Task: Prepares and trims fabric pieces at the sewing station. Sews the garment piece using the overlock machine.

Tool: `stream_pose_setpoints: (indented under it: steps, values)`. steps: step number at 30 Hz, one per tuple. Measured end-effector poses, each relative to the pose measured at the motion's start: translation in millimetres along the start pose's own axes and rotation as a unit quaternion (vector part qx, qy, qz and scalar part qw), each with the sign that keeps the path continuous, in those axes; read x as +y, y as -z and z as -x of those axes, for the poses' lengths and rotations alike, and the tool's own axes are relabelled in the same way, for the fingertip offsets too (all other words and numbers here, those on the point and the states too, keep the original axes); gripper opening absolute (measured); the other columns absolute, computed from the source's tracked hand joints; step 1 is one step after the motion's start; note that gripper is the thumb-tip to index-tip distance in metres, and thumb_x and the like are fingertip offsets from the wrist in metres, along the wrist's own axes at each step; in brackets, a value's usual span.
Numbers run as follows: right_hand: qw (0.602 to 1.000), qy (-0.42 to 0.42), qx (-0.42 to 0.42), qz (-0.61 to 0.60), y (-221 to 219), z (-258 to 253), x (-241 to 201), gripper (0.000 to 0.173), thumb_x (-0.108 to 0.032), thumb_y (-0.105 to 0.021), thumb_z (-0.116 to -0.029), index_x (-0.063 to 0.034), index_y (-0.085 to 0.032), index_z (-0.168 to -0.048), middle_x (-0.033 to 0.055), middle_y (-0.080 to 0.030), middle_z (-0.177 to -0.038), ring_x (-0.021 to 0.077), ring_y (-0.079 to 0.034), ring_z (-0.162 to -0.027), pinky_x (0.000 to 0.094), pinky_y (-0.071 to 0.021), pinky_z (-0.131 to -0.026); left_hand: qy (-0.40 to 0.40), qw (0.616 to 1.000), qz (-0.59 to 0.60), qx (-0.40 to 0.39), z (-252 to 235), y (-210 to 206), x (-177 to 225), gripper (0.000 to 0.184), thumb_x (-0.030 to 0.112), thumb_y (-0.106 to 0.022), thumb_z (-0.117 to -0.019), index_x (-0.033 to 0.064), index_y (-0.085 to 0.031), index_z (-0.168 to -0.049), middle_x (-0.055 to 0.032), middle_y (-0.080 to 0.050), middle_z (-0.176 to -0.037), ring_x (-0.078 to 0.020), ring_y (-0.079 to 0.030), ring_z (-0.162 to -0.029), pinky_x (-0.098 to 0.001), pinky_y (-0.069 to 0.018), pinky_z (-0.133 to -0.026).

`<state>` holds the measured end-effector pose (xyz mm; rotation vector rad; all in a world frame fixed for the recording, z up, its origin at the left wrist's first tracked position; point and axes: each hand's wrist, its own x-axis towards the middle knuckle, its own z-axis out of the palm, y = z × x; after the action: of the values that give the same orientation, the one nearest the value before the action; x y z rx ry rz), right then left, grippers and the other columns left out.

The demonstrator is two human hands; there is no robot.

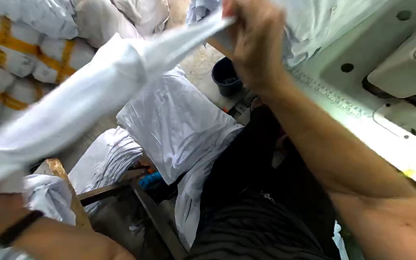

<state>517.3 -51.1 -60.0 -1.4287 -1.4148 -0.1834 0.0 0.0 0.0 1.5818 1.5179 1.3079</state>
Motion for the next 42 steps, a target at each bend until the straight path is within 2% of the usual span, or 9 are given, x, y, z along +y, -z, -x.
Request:
stream_pose_setpoints:
  steps: [2,4,9,17,21,27,31,35,42]
  values:
    - [0.995,-0.075,-0.070,-0.016,-38,45,28,0.022,0.002,-0.049,-0.1006,0.0114,-0.067,-0.108,0.0256,-0.071,-0.102,0.0338,-0.071,-0.096,0.0436,-0.0560,-0.089,0.055,0.985,0.010,-0.162,5,-8,-102,0.022,0.007,-0.053,-0.0894,0.0241,-0.063,-0.081,0.0132,-0.067,-0.083,0.0012,-0.063,-0.079,-0.0203,-0.0534,-0.074]
    - [0.969,-0.180,-0.171,0.000,-67,97,56,0.023,0.002,-0.048,-0.1003,0.0145,-0.064,-0.112,0.0302,-0.068,-0.112,0.0416,-0.068,-0.106,0.0511,-0.0537,-0.096,0.151,0.939,-0.084,-0.298,29,-34,-185,0.018,0.002,-0.056,-0.0826,0.0174,-0.063,-0.076,0.0101,-0.066,-0.079,-0.0005,-0.062,-0.075,-0.0228,-0.0535,-0.070]
    - [0.824,-0.397,-0.404,0.025,-68,183,104,0.030,-0.001,-0.052,-0.1022,0.0167,-0.059,-0.125,0.0342,-0.053,-0.139,0.0480,-0.055,-0.128,0.0597,-0.0442,-0.108,0.328,0.598,-0.402,-0.611,62,-146,-237,0.035,0.016,-0.063,-0.1009,0.0039,-0.064,-0.134,-0.0172,-0.069,-0.120,-0.0247,-0.066,-0.104,-0.0441,-0.0509,-0.093]
    - [0.941,-0.245,-0.162,0.168,94,176,64,0.013,-0.008,-0.068,-0.0951,0.0032,-0.072,-0.100,0.0219,-0.070,-0.078,0.0429,-0.070,-0.070,0.0616,-0.0528,-0.059,-0.221,0.843,-0.178,-0.457,-11,-305,16,0.030,0.012,-0.058,-0.1023,-0.0026,-0.062,-0.128,-0.0186,-0.066,-0.129,-0.0250,-0.066,-0.118,-0.0452,-0.0523,-0.102]
    - [0.910,-0.274,-0.005,0.310,126,201,93,0.016,-0.001,-0.073,-0.0830,0.0048,-0.069,-0.097,0.0229,-0.069,-0.078,0.0444,-0.069,-0.067,0.0611,-0.0516,-0.054,-0.427,0.782,-0.002,-0.454,19,-395,140,0.024,0.011,-0.060,-0.1006,-0.0005,-0.063,-0.122,-0.0072,-0.070,-0.113,-0.0061,-0.069,-0.099,-0.0248,-0.0581,-0.088]
    - [0.894,-0.243,0.053,0.373,109,213,108,0.013,-0.007,-0.077,-0.0736,-0.0036,-0.070,-0.084,0.0139,-0.069,-0.071,0.0344,-0.070,-0.062,0.0524,-0.0528,-0.049,-0.515,0.692,-0.039,-0.504,66,-544,231,0.038,0.014,-0.065,-0.0978,-0.0027,-0.061,-0.131,-0.0197,-0.069,-0.116,-0.0273,-0.069,-0.102,-0.0409,-0.0575,-0.083]
    - [0.894,-0.248,0.064,0.368,107,218,114,0.011,-0.013,-0.074,-0.0772,-0.0044,-0.070,-0.083,0.0122,-0.070,-0.072,0.0311,-0.071,-0.063,0.0484,-0.0544,-0.051,-0.638,0.574,-0.260,-0.443,94,-615,249,0.051,0.038,-0.075,-0.0917,-0.0005,-0.068,-0.125,-0.0303,-0.048,-0.150,-0.0545,-0.030,-0.147,-0.0766,-0.0132,-0.116]
    - [0.893,-0.238,0.073,0.376,108,216,115,0.011,-0.014,-0.071,-0.0799,-0.0042,-0.068,-0.081,0.0114,-0.068,-0.071,0.0296,-0.070,-0.063,0.0457,-0.0535,-0.051,-0.602,0.464,-0.460,-0.459,127,-579,294,0.063,0.052,-0.055,-0.1022,-0.0082,-0.069,-0.094,-0.0297,-0.069,-0.099,-0.0498,-0.065,-0.107,-0.0686,-0.0411,-0.094]
    - [0.936,-0.325,0.009,0.135,129,191,87,0.015,-0.011,-0.068,-0.0910,0.0001,-0.075,-0.098,0.0156,-0.073,-0.082,0.0341,-0.073,-0.076,0.0565,-0.0564,-0.068,-0.709,0.511,-0.181,-0.451,23,-496,297,0.034,0.023,-0.059,-0.0866,0.0068,-0.047,-0.059,-0.0085,-0.047,-0.056,-0.0279,-0.053,-0.056,-0.0500,-0.0439,-0.059]
